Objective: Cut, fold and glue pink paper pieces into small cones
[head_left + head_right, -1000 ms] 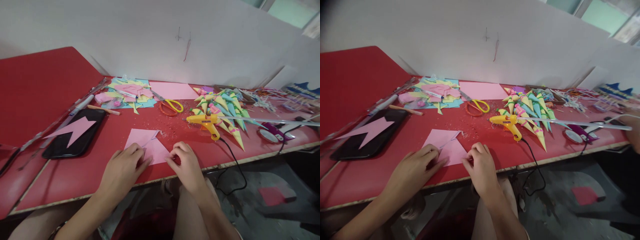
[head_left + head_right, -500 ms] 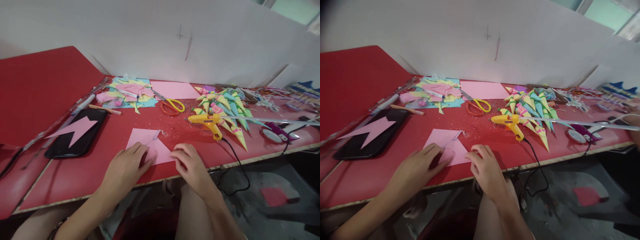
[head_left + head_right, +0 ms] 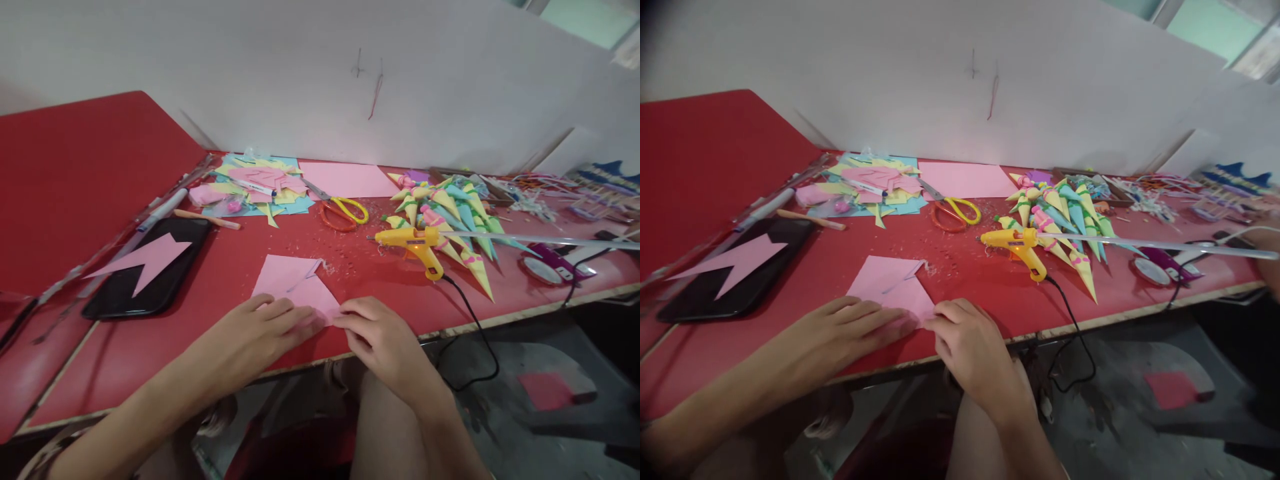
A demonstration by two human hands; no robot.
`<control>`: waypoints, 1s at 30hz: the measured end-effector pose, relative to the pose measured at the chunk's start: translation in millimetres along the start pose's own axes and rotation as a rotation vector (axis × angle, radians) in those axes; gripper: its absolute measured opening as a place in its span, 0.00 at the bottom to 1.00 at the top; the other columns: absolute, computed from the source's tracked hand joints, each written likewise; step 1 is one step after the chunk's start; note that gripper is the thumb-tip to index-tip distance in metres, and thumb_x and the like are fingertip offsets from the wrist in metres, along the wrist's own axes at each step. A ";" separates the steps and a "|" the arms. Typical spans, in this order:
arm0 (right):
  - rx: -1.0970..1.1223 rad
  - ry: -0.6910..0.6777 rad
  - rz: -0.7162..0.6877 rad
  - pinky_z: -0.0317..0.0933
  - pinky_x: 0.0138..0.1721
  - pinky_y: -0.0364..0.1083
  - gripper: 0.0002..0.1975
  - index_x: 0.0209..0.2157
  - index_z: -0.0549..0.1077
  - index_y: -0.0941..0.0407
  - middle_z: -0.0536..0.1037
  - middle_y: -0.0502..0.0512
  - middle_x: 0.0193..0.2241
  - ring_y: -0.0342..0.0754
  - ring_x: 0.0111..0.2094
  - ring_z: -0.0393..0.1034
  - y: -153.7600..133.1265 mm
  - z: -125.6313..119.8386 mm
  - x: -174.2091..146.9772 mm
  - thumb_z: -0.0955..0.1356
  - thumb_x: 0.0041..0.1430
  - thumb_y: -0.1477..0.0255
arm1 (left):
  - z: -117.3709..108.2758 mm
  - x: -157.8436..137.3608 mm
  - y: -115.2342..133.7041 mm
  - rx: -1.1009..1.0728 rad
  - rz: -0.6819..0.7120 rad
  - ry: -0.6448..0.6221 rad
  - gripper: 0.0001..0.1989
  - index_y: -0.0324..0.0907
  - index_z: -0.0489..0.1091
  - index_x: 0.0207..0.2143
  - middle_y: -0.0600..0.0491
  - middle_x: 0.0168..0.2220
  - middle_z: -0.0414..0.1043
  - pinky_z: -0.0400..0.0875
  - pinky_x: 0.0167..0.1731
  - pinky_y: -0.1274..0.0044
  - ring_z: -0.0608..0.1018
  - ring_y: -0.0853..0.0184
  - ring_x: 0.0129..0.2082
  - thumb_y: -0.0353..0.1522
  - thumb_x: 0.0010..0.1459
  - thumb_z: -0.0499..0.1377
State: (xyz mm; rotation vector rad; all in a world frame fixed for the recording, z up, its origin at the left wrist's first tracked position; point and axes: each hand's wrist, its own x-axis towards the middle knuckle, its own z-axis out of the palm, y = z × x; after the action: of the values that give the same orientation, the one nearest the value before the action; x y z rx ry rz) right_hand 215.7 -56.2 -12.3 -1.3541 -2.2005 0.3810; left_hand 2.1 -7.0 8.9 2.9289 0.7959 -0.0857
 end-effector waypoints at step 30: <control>-0.051 0.119 0.244 0.57 0.39 0.51 0.09 0.39 0.70 0.55 0.71 0.55 0.35 0.51 0.38 0.63 -10.6 21.0 12.6 0.66 0.55 0.71 | 13.8 9.8 -6.5 -0.201 -0.444 0.343 0.20 0.41 0.66 0.41 0.47 0.42 0.68 0.69 0.35 0.71 0.73 0.59 0.38 0.46 0.52 0.54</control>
State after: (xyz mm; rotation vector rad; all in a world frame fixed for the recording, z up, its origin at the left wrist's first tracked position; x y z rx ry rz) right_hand 191.4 -49.3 -20.8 -1.6362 -1.9661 0.3253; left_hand 6.8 1.9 -6.2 2.5582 1.4012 0.4457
